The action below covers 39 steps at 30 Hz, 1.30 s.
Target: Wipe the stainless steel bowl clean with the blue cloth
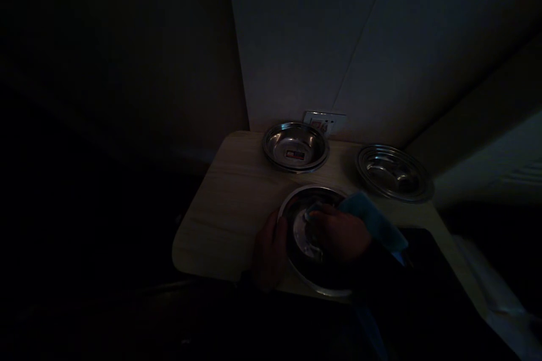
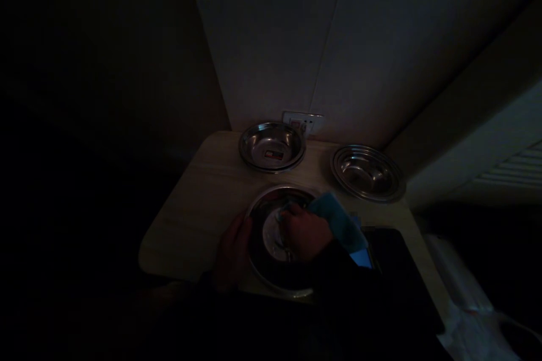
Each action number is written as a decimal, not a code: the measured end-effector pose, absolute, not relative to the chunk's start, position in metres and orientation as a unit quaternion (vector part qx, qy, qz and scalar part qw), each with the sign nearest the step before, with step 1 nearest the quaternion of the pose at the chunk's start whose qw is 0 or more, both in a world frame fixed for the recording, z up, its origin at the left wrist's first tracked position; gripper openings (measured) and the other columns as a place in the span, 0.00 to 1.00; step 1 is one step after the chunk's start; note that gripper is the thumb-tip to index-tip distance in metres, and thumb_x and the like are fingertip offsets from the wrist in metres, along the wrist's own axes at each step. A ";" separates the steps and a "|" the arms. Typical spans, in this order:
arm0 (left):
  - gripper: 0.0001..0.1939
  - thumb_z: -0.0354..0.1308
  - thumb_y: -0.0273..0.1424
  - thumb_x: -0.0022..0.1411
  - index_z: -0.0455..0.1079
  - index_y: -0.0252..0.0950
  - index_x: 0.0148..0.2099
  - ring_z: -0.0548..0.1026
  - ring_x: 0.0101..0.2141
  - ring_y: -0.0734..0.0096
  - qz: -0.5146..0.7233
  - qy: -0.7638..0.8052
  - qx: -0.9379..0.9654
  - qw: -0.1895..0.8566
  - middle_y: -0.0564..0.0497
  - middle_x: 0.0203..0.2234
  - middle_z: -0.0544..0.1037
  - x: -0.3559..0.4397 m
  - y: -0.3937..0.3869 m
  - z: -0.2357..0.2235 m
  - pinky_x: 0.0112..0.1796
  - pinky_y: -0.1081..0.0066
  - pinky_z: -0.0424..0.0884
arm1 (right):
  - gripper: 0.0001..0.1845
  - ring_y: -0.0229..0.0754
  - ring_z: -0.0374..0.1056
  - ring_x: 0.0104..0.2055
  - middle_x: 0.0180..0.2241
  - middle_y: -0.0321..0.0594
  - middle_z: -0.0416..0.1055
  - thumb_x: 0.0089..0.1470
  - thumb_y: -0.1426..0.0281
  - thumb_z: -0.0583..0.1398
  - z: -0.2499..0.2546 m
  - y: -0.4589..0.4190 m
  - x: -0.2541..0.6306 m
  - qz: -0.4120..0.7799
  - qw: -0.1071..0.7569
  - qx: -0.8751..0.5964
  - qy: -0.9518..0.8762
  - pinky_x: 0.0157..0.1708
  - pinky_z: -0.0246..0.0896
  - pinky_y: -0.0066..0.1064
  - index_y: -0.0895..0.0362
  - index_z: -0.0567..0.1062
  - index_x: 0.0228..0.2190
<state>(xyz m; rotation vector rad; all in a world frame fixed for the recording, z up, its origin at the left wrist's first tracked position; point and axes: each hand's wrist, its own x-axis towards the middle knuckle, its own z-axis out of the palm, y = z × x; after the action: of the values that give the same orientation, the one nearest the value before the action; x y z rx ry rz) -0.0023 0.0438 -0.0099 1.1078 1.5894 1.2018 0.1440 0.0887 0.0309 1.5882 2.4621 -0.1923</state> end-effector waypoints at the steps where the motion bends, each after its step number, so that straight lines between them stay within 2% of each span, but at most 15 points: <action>1: 0.19 0.44 0.38 0.62 0.68 0.36 0.49 0.71 0.46 0.65 0.478 0.638 0.441 0.413 0.45 0.45 0.74 -0.002 0.044 -0.010 0.47 0.67 0.64 | 0.16 0.41 0.70 0.34 0.42 0.40 0.69 0.59 0.66 0.47 0.030 0.089 0.144 -0.066 0.100 0.540 0.833 0.24 0.58 0.28 0.49 0.70 0.42; 13: 0.18 0.43 0.38 0.63 0.67 0.37 0.49 0.70 0.47 0.68 0.490 0.616 0.439 0.434 0.48 0.46 0.74 -0.002 0.044 -0.008 0.47 0.70 0.64 | 0.14 0.42 0.70 0.33 0.40 0.39 0.69 0.58 0.65 0.48 0.034 0.090 0.148 -0.075 0.083 0.550 0.828 0.25 0.57 0.29 0.53 0.71 0.38; 20: 0.19 0.43 0.39 0.62 0.67 0.36 0.49 0.70 0.47 0.66 0.464 0.641 0.429 0.436 0.46 0.47 0.73 -0.003 0.044 -0.008 0.48 0.67 0.63 | 0.14 0.42 0.70 0.33 0.38 0.38 0.71 0.58 0.64 0.48 0.040 0.090 0.151 -0.082 0.078 0.562 0.819 0.25 0.56 0.29 0.52 0.72 0.37; 30: 0.19 0.44 0.38 0.62 0.67 0.36 0.48 0.70 0.46 0.65 0.462 0.635 0.421 0.453 0.46 0.46 0.74 -0.003 0.045 -0.007 0.48 0.66 0.63 | 0.15 0.43 0.70 0.37 0.41 0.38 0.70 0.58 0.63 0.47 0.041 0.094 0.138 -0.097 0.113 0.538 0.830 0.27 0.58 0.29 0.49 0.72 0.38; 39: 0.20 0.45 0.38 0.61 0.67 0.33 0.50 0.68 0.49 0.63 0.451 0.664 0.403 0.439 0.43 0.48 0.72 -0.001 0.045 -0.009 0.51 0.63 0.59 | 0.15 0.43 0.70 0.37 0.40 0.42 0.72 0.57 0.65 0.49 0.043 0.093 0.130 -0.119 0.105 0.529 0.834 0.30 0.58 0.28 0.53 0.73 0.37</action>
<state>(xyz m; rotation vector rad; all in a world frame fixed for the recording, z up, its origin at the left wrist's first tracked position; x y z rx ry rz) -0.0012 0.0446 -0.0087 1.0024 1.6494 1.1213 0.1297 0.0929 0.0432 1.5606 2.4573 -0.3503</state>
